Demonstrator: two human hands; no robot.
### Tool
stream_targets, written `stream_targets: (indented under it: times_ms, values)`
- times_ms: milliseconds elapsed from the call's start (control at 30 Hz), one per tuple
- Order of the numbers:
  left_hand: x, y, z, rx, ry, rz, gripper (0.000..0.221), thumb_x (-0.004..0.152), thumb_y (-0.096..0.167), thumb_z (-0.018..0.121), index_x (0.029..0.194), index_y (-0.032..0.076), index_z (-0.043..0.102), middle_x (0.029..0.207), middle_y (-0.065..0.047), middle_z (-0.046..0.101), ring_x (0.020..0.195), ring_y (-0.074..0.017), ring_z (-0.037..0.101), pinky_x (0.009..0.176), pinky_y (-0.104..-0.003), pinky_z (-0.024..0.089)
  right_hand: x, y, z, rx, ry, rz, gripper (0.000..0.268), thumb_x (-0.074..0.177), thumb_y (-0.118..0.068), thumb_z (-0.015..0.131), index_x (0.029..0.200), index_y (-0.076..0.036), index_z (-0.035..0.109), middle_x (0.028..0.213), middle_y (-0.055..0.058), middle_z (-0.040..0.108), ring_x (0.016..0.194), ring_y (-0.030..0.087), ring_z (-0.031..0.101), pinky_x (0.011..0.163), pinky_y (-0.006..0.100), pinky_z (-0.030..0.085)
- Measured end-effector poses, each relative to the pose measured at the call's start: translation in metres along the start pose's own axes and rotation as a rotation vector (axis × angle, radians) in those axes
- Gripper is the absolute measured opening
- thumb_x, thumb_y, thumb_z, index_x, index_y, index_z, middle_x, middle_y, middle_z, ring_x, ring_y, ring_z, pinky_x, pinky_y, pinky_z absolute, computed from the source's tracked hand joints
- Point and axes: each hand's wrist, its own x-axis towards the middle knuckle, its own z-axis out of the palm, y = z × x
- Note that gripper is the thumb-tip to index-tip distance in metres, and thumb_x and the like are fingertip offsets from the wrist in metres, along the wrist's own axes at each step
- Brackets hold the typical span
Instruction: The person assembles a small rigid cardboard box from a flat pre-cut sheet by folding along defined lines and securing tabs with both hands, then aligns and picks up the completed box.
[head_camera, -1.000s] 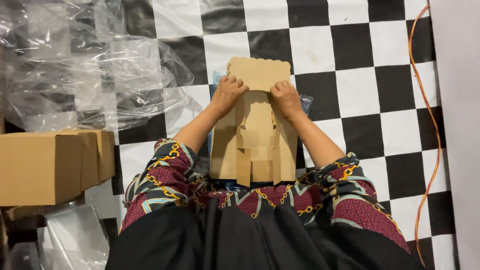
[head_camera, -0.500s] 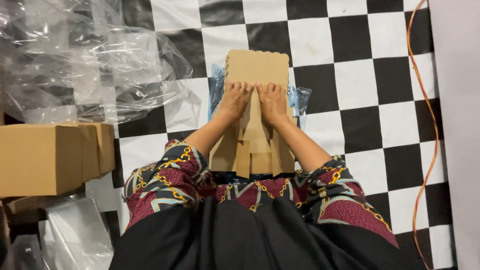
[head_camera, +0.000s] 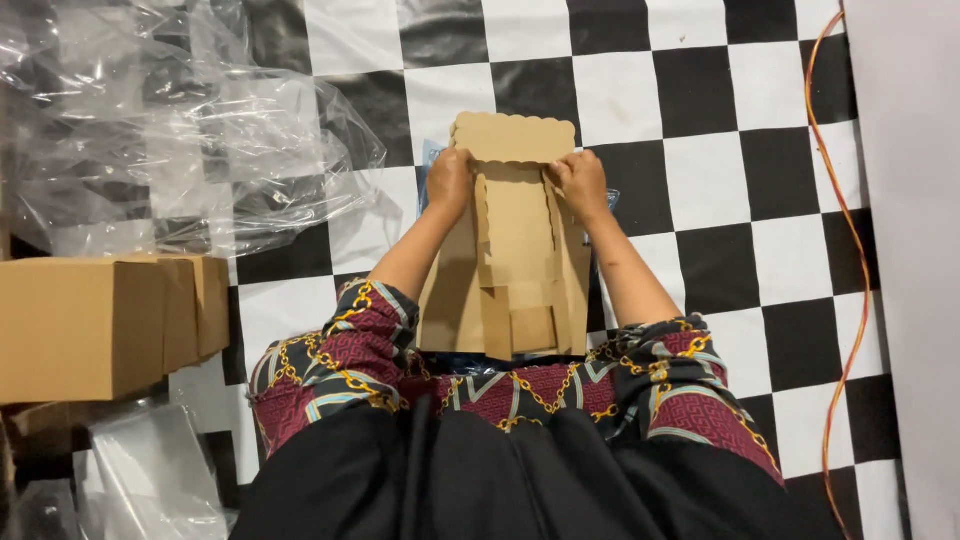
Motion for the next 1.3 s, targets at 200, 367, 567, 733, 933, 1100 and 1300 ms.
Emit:
stream_targets:
  times_ms: [200,367,567,733,933,1100,1300]
  values:
    - [0.011,-0.016,0.013,-0.215,-0.051,-0.249,0.015,0.076,0.018,0.084,0.091,0.016,0.078,0.084,-0.008,0.073,0.091,-0.0327,0.073,0.083,-0.044,0.059,-0.003,-0.032,-0.05,1.26,-0.326,0.7,0.022,0.102,-0.01,0.062,0.121,-0.001,0.068,0.103,0.009,0.074,0.088,0.017,0.075,0.076,0.028,0.067]
    - [0.007,0.005,-0.024,-0.408,-0.135,-0.376,0.014,0.083,0.025,0.079,0.095,0.017,0.08,0.081,-0.003,0.076,0.085,-0.0246,0.077,0.079,-0.037,0.062,-0.004,-0.044,-0.055,1.245,-0.397,0.686,0.041,0.09,-0.002,0.077,0.13,-0.008,0.068,0.093,0.009,0.073,0.067,0.016,0.075,0.055,0.023,0.067]
    - [-0.013,0.033,-0.085,-1.514,-0.381,-0.703,0.038,0.102,0.029,0.065,0.124,-0.001,0.061,0.124,-0.022,0.068,0.104,-0.0374,0.073,0.091,-0.045,0.064,-0.007,0.013,0.006,0.97,-0.18,0.697,0.03,0.078,-0.026,0.096,0.092,-0.013,0.073,0.072,0.0,0.064,0.053,0.008,0.062,0.039,0.02,0.044]
    - [-0.021,0.022,-0.044,-1.165,-0.304,-0.552,0.038,0.088,0.04,0.088,0.115,0.015,0.077,0.076,-0.003,0.064,0.065,-0.0098,0.061,0.055,-0.022,0.057,-0.013,-0.022,-0.026,1.006,-0.13,0.749,0.024,0.088,-0.025,0.087,0.085,-0.011,0.068,0.061,0.003,0.062,0.048,0.011,0.056,0.042,0.021,0.044]
    - [-0.009,0.033,-0.004,-0.948,-0.043,-0.388,0.032,0.079,0.04,0.09,0.08,0.015,0.07,0.069,0.0,0.061,0.067,-0.0103,0.056,0.058,-0.026,0.045,-0.023,-0.041,-0.019,0.843,-0.118,0.695,0.035,0.084,-0.039,0.088,0.095,-0.013,0.068,0.076,0.003,0.067,0.067,0.014,0.061,0.059,0.026,0.047]
    - [-0.02,0.046,-0.027,-0.754,0.128,-0.383,0.041,0.085,0.047,0.083,0.088,0.01,0.066,0.085,-0.015,0.069,0.082,-0.0306,0.067,0.077,-0.044,0.052,-0.058,-0.123,-0.103,0.367,-0.572,0.603,0.112,0.069,-0.041,0.092,0.158,-0.015,0.029,0.153,0.024,0.05,0.137,0.046,0.051,0.119,0.054,0.04]
    - [-0.065,0.093,-0.107,-0.399,-0.411,-0.361,0.089,0.079,0.028,0.091,0.146,0.006,0.035,0.132,-0.032,0.062,0.125,-0.0495,0.061,0.108,-0.06,0.048,-0.09,-0.07,-0.061,0.59,-0.446,0.652,0.067,0.073,0.001,0.072,0.138,0.0,0.055,0.12,0.023,0.071,0.12,0.039,0.065,0.105,0.049,0.052]
